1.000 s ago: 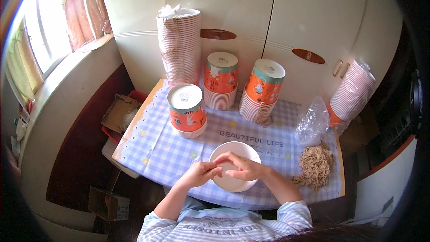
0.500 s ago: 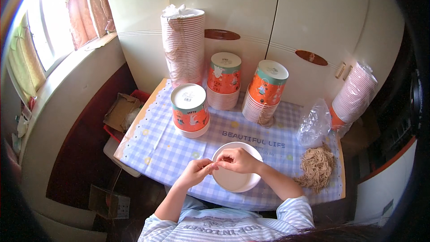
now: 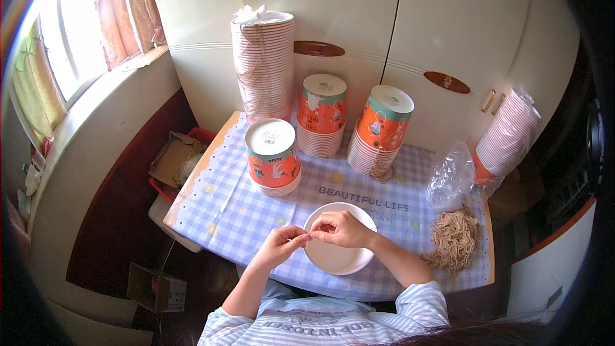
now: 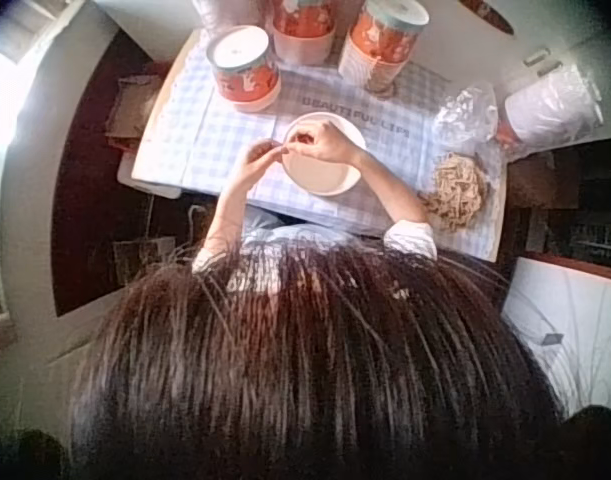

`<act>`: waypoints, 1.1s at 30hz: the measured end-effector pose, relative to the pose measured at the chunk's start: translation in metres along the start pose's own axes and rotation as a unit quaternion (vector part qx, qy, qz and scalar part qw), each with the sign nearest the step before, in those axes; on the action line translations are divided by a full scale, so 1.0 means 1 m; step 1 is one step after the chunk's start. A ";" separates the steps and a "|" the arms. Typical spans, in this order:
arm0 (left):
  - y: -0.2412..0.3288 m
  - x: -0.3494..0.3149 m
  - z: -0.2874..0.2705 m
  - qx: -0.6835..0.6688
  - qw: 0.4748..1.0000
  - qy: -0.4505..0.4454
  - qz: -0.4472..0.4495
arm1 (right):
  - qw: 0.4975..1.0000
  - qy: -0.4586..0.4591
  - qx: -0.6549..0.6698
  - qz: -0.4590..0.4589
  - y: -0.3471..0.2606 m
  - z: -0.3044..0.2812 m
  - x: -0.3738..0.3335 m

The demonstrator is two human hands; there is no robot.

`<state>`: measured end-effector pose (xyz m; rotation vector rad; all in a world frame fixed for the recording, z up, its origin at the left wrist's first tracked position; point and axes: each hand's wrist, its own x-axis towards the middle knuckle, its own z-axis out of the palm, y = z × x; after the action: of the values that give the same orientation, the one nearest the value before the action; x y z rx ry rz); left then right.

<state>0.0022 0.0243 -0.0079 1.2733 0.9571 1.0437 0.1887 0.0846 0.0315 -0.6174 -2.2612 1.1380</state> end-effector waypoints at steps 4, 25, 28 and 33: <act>-0.004 0.001 0.000 0.002 1.000 0.013 0.023 | 0.999 0.022 -0.004 -0.026 0.002 0.002 0.001; -0.008 0.009 -0.001 0.253 0.950 0.140 0.121 | 0.994 0.022 -0.105 0.018 0.017 0.012 0.008; -0.017 0.011 0.000 0.193 0.958 0.177 0.114 | 0.993 0.024 -0.109 0.035 0.022 0.014 0.009; -0.038 0.011 -0.003 0.016 0.989 0.141 0.050 | 0.988 0.016 -0.145 0.057 0.030 0.017 0.008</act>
<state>0.0046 0.0357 -0.0462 1.2312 1.1354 1.3160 0.1770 0.0962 0.0000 -0.8817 -2.4101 0.8470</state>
